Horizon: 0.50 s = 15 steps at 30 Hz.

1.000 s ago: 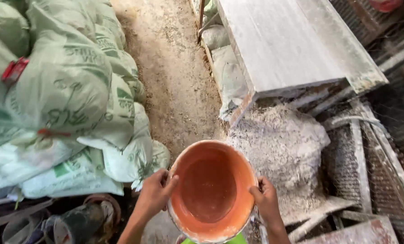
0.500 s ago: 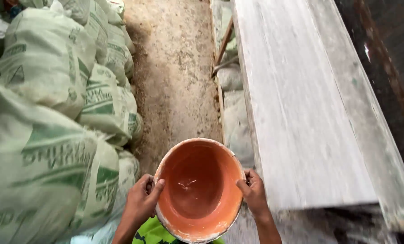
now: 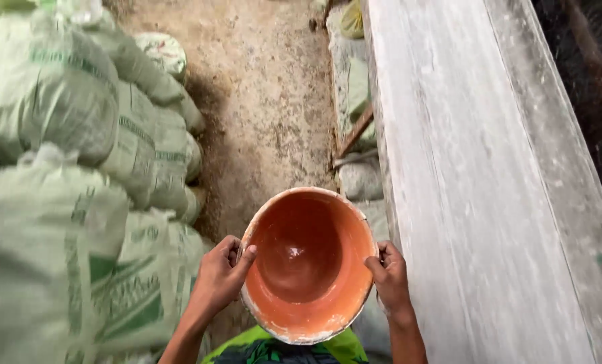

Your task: Mixing gypsum powder with water in a bowl to prepare a casting mixture.

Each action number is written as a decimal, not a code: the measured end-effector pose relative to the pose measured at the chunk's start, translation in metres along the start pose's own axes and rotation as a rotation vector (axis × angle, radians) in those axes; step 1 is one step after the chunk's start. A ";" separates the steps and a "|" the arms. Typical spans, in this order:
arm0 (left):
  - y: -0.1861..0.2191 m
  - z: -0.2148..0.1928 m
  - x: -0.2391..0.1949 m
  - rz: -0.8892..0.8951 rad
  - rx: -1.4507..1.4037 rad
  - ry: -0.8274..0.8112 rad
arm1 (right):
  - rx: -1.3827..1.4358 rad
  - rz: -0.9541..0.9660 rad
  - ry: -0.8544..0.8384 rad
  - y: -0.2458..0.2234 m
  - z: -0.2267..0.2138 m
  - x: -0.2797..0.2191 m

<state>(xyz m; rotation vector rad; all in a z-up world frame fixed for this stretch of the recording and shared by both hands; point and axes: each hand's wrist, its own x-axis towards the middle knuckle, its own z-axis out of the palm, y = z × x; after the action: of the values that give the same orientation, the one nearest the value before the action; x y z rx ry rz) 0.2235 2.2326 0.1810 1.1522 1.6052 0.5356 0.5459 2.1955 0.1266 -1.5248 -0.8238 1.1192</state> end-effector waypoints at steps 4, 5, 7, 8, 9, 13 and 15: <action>0.044 -0.021 0.129 0.089 0.077 0.068 | 0.012 0.054 -0.011 -0.038 0.044 0.121; 0.054 -0.027 0.162 0.105 0.124 0.077 | -0.007 0.079 -0.013 -0.049 0.056 0.152; 0.087 -0.036 0.218 0.075 0.109 0.082 | -0.023 0.065 -0.042 -0.055 0.070 0.224; 0.106 -0.042 0.243 0.055 0.097 0.093 | -0.031 0.041 -0.072 -0.060 0.076 0.256; 0.115 -0.048 0.267 0.051 0.102 0.091 | -0.028 0.046 -0.071 -0.072 0.087 0.285; 0.177 -0.082 0.367 -0.002 0.072 0.190 | -0.089 -0.001 -0.193 -0.125 0.141 0.414; 0.210 -0.103 0.412 -0.083 0.025 0.205 | -0.121 -0.029 -0.243 -0.147 0.171 0.469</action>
<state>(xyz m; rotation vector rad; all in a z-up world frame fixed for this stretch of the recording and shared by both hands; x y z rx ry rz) 0.2179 2.7061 0.1876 1.0714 1.8314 0.5961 0.5466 2.7156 0.1503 -1.4883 -1.0920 1.2688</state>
